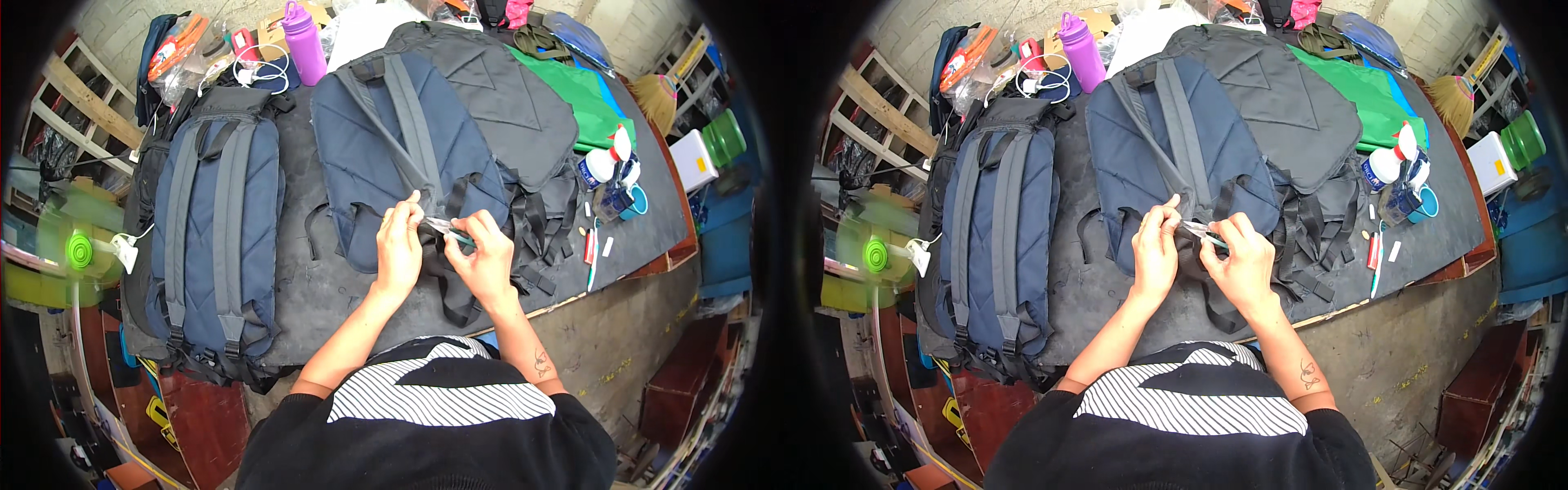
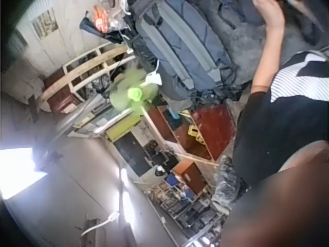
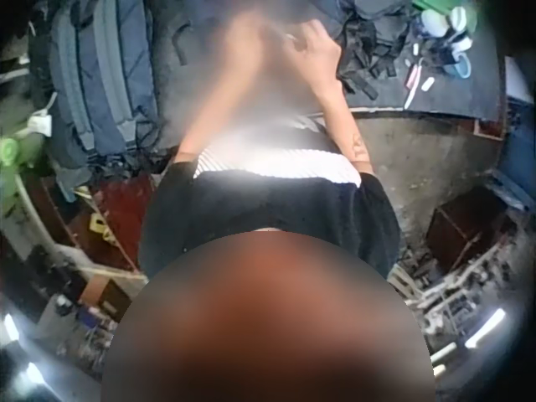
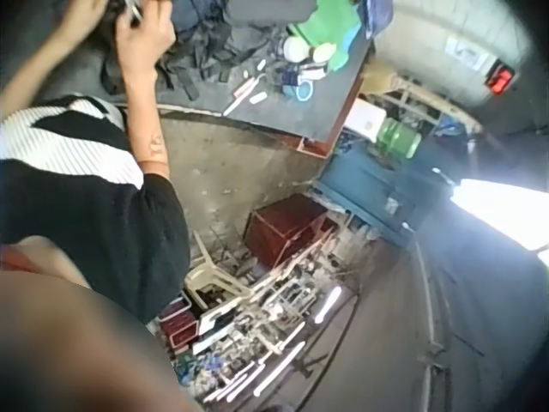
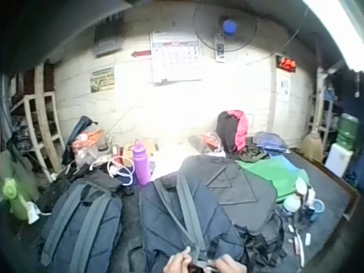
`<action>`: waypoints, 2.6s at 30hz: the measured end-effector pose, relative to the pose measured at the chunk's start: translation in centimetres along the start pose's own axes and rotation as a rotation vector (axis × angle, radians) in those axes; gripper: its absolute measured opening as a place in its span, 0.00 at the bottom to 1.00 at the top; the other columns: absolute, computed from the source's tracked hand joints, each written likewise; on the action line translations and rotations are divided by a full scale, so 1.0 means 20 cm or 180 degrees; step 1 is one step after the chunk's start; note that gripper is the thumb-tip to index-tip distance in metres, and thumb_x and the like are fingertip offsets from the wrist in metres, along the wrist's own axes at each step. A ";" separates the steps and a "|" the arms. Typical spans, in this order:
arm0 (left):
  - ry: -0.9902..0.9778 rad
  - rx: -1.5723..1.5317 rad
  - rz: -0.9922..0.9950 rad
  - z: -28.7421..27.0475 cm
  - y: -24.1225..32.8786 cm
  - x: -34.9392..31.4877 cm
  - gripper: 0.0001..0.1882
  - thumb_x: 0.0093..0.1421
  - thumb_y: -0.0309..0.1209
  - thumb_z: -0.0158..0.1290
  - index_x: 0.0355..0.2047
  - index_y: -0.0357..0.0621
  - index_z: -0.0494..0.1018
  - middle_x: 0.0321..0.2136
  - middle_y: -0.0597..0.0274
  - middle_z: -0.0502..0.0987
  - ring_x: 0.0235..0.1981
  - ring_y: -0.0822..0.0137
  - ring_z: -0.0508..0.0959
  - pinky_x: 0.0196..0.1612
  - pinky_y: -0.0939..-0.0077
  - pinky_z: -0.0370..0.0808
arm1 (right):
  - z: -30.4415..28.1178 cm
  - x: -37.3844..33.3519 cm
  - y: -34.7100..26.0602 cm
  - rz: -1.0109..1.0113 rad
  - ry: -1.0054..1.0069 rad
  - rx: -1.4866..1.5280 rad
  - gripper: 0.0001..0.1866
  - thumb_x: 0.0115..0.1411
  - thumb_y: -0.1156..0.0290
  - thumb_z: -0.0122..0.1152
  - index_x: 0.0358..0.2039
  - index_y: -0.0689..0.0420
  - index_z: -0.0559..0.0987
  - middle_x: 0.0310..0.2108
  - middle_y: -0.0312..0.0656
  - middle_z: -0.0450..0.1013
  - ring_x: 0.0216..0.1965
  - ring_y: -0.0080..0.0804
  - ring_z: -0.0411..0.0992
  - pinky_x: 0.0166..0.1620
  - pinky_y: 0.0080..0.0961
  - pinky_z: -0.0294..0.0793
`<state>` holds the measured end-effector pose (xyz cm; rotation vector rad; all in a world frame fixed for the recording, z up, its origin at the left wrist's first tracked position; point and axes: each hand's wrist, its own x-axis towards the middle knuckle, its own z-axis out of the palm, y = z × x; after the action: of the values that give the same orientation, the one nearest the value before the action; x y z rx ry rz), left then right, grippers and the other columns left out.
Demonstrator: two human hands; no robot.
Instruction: Inspecting, cleaning, and finishing backpack straps and buckles using a toothbrush and lighter to singe loose threads.
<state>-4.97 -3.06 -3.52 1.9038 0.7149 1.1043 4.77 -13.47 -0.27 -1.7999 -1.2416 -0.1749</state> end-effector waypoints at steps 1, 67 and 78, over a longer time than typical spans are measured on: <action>0.0000 -0.0003 -0.0004 0.00 0.00 0.00 0.02 0.59 0.15 0.44 0.32 0.32 0.66 0.31 0.49 0.75 0.45 0.54 0.76 0.42 0.70 0.71 | 0.00 0.00 0.00 0.0067 -0.0096 -0.0033 0.09 0.45 0.76 0.64 0.29 0.63 0.76 0.26 0.43 0.70 0.24 0.34 0.73 0.26 0.24 0.71; 0.0628 0.1356 0.0670 -0.07 -0.07 0.03 0.19 0.60 0.35 0.50 0.45 0.34 0.63 0.45 0.43 0.69 0.53 0.47 0.62 0.57 0.57 0.57 | -0.06 0.30 0.15 0.0405 0.0185 -0.0132 0.17 0.47 0.65 0.66 0.35 0.60 0.75 0.29 0.43 0.72 0.28 0.32 0.70 0.35 0.27 0.71; -0.0488 -0.1508 -0.1093 -0.09 -0.36 0.30 0.37 0.50 0.15 0.50 0.61 0.30 0.49 0.48 0.45 0.70 0.47 0.62 0.72 0.47 0.75 0.70 | 0.08 0.50 0.58 0.1369 -0.0098 0.0386 0.14 0.46 0.69 0.68 0.31 0.62 0.77 0.26 0.41 0.74 0.31 0.27 0.72 0.37 0.24 0.69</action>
<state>-4.33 5.98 -6.42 1.3842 0.6011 0.8121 18.26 -6.40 -2.40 -1.9204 -0.8396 0.1687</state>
